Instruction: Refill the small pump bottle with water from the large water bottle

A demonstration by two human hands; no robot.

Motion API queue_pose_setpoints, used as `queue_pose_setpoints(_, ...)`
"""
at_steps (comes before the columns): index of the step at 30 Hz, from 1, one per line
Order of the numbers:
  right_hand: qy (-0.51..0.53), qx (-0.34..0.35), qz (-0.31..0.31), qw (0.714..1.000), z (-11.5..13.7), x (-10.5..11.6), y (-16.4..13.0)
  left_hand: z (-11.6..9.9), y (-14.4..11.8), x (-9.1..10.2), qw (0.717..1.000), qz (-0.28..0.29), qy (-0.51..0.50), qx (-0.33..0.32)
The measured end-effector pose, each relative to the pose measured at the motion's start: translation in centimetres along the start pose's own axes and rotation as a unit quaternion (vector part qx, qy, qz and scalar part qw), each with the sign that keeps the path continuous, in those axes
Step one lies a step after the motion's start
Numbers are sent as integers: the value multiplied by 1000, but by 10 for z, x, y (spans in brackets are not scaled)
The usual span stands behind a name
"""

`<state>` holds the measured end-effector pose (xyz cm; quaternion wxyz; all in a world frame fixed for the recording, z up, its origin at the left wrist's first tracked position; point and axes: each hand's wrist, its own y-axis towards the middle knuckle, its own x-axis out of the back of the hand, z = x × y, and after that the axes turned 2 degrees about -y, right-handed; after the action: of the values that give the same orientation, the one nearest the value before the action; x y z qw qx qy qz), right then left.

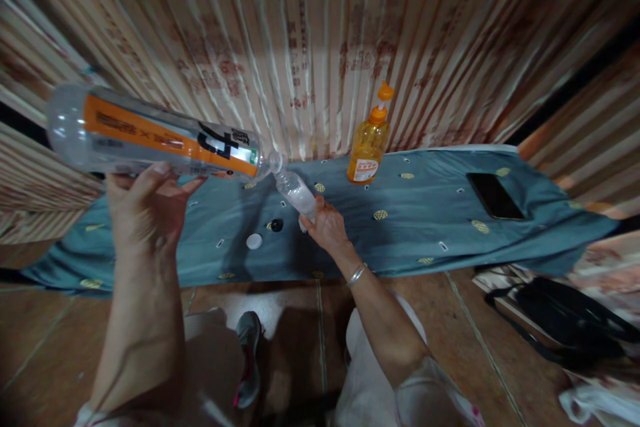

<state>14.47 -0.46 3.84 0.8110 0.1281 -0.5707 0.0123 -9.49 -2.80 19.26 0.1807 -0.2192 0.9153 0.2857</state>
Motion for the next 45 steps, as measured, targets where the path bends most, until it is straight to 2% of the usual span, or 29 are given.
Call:
queue_pose_setpoints(8, -6, 4, -13, 1000, 0, -4, 0, 1, 2, 5, 1000, 18, 17, 12)
queue_pose_setpoints(17, -5, 4, -4, 1000, 0, -1, 0, 2, 0, 0, 1000, -9, 8, 10)
queue_pose_setpoints(21, 0, -2, 9, 1000, 3, 2, -1, 4, 2, 3, 1000, 10, 12, 9)
queue_pose_setpoints(29, 6, -4, 7, 1000, 3, 4, -1, 9, 6, 7, 1000, 6, 13, 4)
queue_pose_setpoints(36, 7, -7, -4, 1000, 2, -1, -1, 15, 9, 7, 999, -1, -8, -32)
queue_pose_setpoints(45, 4, -1, -7, 1000, 1, -1, -1, 8, 3, 2, 1000, 10, 0, 14)
